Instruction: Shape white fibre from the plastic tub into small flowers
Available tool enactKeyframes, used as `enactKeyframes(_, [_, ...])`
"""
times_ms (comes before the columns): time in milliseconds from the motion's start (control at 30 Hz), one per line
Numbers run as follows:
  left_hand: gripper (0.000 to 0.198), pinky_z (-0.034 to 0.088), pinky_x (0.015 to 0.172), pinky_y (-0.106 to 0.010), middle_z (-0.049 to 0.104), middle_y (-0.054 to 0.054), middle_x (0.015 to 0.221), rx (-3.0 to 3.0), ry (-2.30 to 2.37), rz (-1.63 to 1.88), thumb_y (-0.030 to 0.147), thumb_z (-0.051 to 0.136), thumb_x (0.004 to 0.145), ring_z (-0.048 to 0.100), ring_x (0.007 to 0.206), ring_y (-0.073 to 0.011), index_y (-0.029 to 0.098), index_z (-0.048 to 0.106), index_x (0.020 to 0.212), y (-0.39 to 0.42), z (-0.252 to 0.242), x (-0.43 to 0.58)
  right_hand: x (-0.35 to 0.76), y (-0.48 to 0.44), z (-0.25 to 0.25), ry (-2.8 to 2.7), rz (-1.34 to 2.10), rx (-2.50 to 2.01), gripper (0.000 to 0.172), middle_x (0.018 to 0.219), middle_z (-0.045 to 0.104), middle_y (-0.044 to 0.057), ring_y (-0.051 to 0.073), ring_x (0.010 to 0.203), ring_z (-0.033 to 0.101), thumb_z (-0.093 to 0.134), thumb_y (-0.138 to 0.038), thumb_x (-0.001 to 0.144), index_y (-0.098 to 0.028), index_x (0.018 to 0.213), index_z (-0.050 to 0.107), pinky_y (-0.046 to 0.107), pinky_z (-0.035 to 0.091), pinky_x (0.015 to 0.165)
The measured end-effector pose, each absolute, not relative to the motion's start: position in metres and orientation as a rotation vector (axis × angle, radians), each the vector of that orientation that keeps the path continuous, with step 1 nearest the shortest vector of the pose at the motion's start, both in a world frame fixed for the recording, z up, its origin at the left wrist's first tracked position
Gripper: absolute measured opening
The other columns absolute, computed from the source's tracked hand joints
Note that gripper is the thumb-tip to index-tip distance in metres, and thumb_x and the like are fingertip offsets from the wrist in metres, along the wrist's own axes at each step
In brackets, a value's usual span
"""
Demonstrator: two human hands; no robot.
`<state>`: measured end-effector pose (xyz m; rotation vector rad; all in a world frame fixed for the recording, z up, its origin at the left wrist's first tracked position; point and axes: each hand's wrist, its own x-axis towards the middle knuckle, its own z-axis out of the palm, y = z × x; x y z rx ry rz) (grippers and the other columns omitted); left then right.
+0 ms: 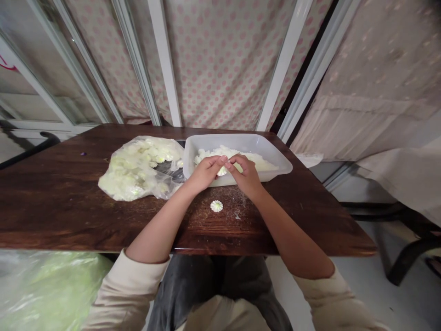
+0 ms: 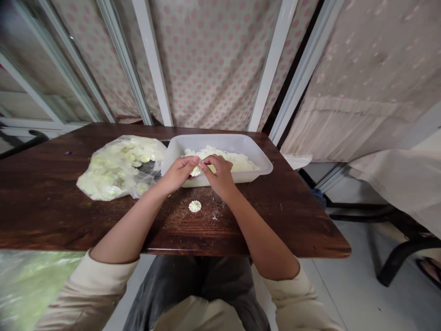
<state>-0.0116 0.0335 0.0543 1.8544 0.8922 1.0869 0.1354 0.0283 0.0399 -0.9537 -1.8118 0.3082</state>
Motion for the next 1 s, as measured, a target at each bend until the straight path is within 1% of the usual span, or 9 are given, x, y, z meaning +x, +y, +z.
enactKeyframes(167, [0.035,0.035,0.057,-0.022,0.043,0.003,0.060,1.997,0.850,1.001,0.048,0.041,0.083,0.041,0.057,-0.0085,0.016,0.042,0.067,0.032,0.055,-0.014,0.140,0.035,0.039,-1.653,0.410,-0.946,0.030,0.064,0.049,-0.002,0.013,0.066,0.048,0.045,-0.044,0.084,-0.020,0.065,0.046,0.028,0.038,0.068])
enactKeyframes(267, [0.034,0.034,0.058,-0.022,0.042,0.003,0.059,2.000,0.860,0.972,0.046,0.039,0.085,0.040,0.057,-0.0086,0.017,0.042,0.068,0.031,0.056,-0.014,0.147,0.042,0.036,-1.523,0.360,-1.020,0.028,0.068,0.051,-0.001,0.014,0.069,0.049,0.048,-0.044,0.082,-0.019,0.067,0.049,0.029,0.040,0.069])
enactKeyframes(400, [0.030,0.034,0.058,-0.022,0.042,0.003,0.058,1.968,0.860,1.002,0.042,0.039,0.086,0.040,0.056,-0.0085,0.017,0.042,0.070,0.033,0.055,-0.014,0.156,0.052,0.030,-1.426,0.206,-1.199,0.021,0.081,0.057,0.004,0.018,0.077,0.052,0.056,-0.040,0.075,-0.020,0.082,0.058,0.037,0.040,0.077])
enactKeyframes(500, [0.028,0.034,0.055,-0.021,0.041,0.004,0.058,1.891,0.832,1.037,0.041,0.040,0.086,0.041,0.054,-0.0078,0.018,0.040,0.070,0.035,0.053,-0.013,0.158,0.051,0.029,-1.405,0.049,-1.346,0.034,0.093,0.057,0.007,0.024,0.088,0.049,0.061,-0.038,0.070,-0.022,0.100,0.057,0.045,0.035,0.084])
enactKeyframes(567, [0.028,0.033,0.052,-0.021,0.040,0.004,0.059,1.835,0.806,1.071,0.041,0.039,0.086,0.041,0.052,-0.0070,0.018,0.039,0.070,0.035,0.053,-0.012,0.155,0.046,0.032,-1.407,-0.009,-1.350,0.038,0.099,0.055,0.008,0.025,0.094,0.047,0.061,-0.038,0.071,-0.022,0.104,0.054,0.046,0.033,0.086])
enactKeyframes(667, [0.031,0.033,0.050,-0.020,0.039,0.004,0.058,1.793,0.806,1.122,0.044,0.038,0.086,0.039,0.049,-0.0061,0.018,0.039,0.068,0.035,0.053,-0.011,0.149,0.034,0.039,-1.553,0.045,-1.172,0.020,0.090,0.056,0.005,0.021,0.090,0.049,0.049,-0.038,0.082,-0.021,0.088,0.055,0.039,0.036,0.083])
enactKeyframes(767, [0.035,0.033,0.050,-0.020,0.036,0.004,0.057,1.794,0.827,1.163,0.046,0.038,0.086,0.039,0.049,-0.0061,0.017,0.038,0.066,0.035,0.053,-0.010,0.141,0.023,0.046,-1.779,0.145,-0.936,0.023,0.077,0.054,0.002,0.016,0.080,0.050,0.042,-0.037,0.087,-0.021,0.074,0.052,0.033,0.038,0.079])
enactKeyframes(867, [0.036,0.034,0.049,-0.020,0.036,0.004,0.056,1.819,0.832,1.165,0.048,0.038,0.085,0.039,0.050,-0.0067,0.017,0.039,0.065,0.035,0.052,-0.010,0.136,0.020,0.046,-1.872,0.207,-0.859,0.020,0.075,0.052,0.001,0.015,0.077,0.049,0.048,-0.037,0.084,-0.020,0.074,0.050,0.031,0.039,0.075])
enactKeyframes(1000, [0.038,0.034,0.049,-0.020,0.040,0.003,0.057,1.864,0.843,1.148,0.049,0.038,0.085,0.040,0.050,-0.0070,0.016,0.043,0.065,0.036,0.051,-0.010,0.132,0.023,0.041,-1.824,0.340,-0.912,0.021,0.073,0.051,0.000,0.013,0.072,0.049,0.050,-0.038,0.083,-0.020,0.072,0.050,0.027,0.040,0.065])
